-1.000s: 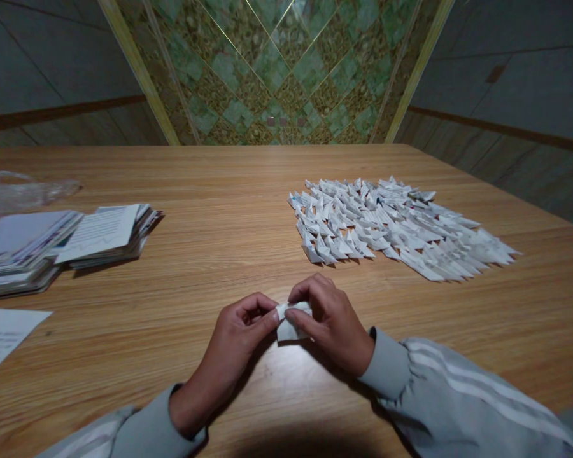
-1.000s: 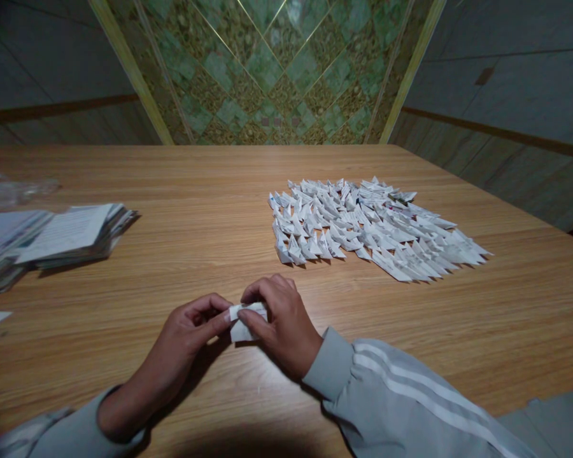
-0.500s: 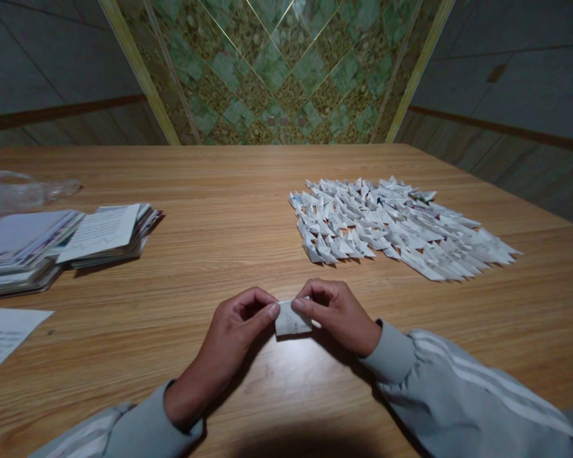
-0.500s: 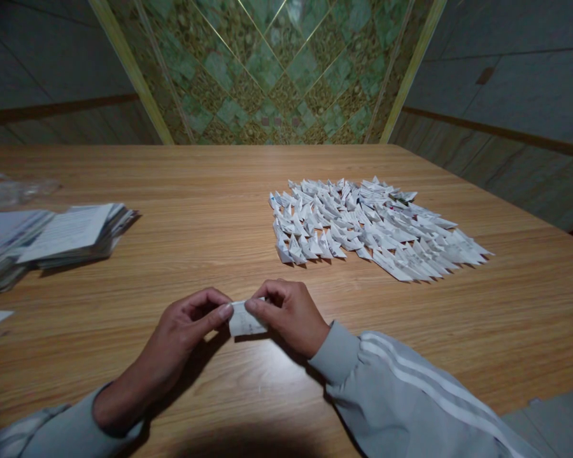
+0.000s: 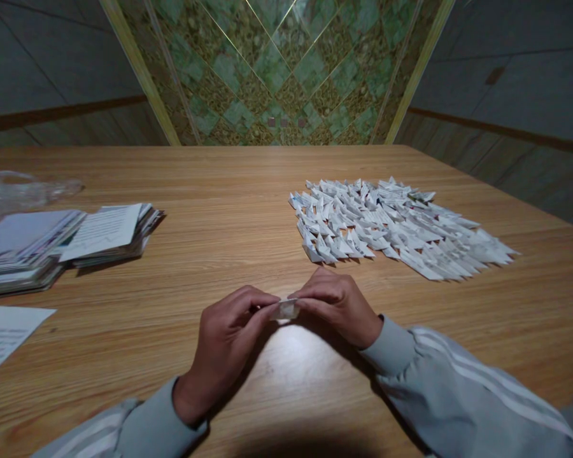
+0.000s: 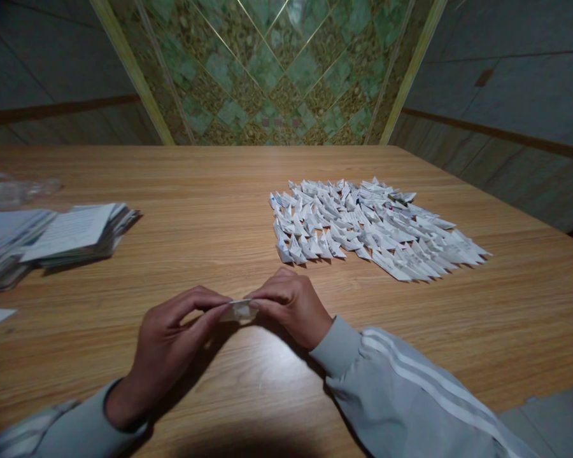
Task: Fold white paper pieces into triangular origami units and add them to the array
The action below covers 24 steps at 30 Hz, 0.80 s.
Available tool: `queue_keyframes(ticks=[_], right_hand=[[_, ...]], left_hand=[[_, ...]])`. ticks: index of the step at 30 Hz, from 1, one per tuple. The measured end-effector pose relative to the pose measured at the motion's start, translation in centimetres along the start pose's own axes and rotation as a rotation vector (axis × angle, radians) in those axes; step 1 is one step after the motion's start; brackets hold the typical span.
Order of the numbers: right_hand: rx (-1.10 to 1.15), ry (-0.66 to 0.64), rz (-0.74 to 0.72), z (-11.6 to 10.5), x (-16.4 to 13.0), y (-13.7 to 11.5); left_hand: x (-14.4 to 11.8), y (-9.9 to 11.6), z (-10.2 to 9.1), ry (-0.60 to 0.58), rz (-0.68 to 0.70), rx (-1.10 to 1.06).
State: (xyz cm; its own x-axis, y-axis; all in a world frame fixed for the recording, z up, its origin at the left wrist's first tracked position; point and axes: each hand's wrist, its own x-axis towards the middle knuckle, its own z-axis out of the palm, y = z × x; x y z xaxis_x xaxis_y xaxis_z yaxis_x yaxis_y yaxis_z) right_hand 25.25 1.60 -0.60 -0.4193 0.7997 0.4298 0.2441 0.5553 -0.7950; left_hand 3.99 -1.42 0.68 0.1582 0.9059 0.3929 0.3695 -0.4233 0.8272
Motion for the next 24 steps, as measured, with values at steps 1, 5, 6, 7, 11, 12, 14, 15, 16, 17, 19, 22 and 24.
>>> queue_keyframes(ticks=[1, 5, 6, 7, 11, 12, 14, 15, 16, 17, 19, 22, 24], right_hand=[[-0.083, 0.012, -0.089, -0.2, 0.0, 0.1], [-0.379, 0.049, -0.280, -0.4, -0.1, 0.2], [-0.444, 0.042, -0.298, -0.3, -0.1, 0.2], [-0.502, 0.025, -0.307, -0.2, -0.2, 0.2], [-0.644, -0.106, -0.321, 0.4, -0.4, 0.4], [-0.657, -0.133, -0.317, 0.4, -0.5, 0.5], [-0.673, -0.174, -0.297, 0.5, -0.5, 0.9], [-0.678, -0.189, -0.285, 0.4, -0.5, 1.0], [-0.682, -0.205, -0.274, 0.4, -0.5, 1.1], [-0.684, -0.221, -0.266, 0.3, -0.5, 1.2], [-0.678, -0.259, -0.253, 0.0, -0.5, 1.3], [-0.661, -0.302, -0.249, -0.4, -0.5, 1.2], [-0.655, -0.323, -0.256, -0.6, -0.6, 1.2]], left_hand=[[-0.1, 0.0, -0.2, -0.003, 0.134, 0.064], [-0.2, -0.2, -0.8, -0.051, 0.541, 0.281], [-0.2, -0.4, -0.7, -0.068, 0.590, 0.345], [-0.3, -0.7, -0.5, -0.091, 0.622, 0.411], [-0.6, -1.6, 0.6, -0.234, 0.608, 0.600], [-0.7, -1.8, 0.8, -0.280, 0.575, 0.615], [-0.8, -1.9, 1.1, -0.373, 0.487, 0.597], [-0.7, -2.0, 1.0, -0.415, 0.442, 0.570], [-0.6, -2.1, 0.9, -0.451, 0.405, 0.539], [-0.5, -2.1, 0.8, -0.479, 0.376, 0.512], [-0.3, -2.4, 0.5, -0.500, 0.354, 0.489], [-0.1, -2.9, 0.2, -0.493, 0.356, 0.510], [-0.2, -3.3, 0.1, -0.484, 0.354, 0.528]])
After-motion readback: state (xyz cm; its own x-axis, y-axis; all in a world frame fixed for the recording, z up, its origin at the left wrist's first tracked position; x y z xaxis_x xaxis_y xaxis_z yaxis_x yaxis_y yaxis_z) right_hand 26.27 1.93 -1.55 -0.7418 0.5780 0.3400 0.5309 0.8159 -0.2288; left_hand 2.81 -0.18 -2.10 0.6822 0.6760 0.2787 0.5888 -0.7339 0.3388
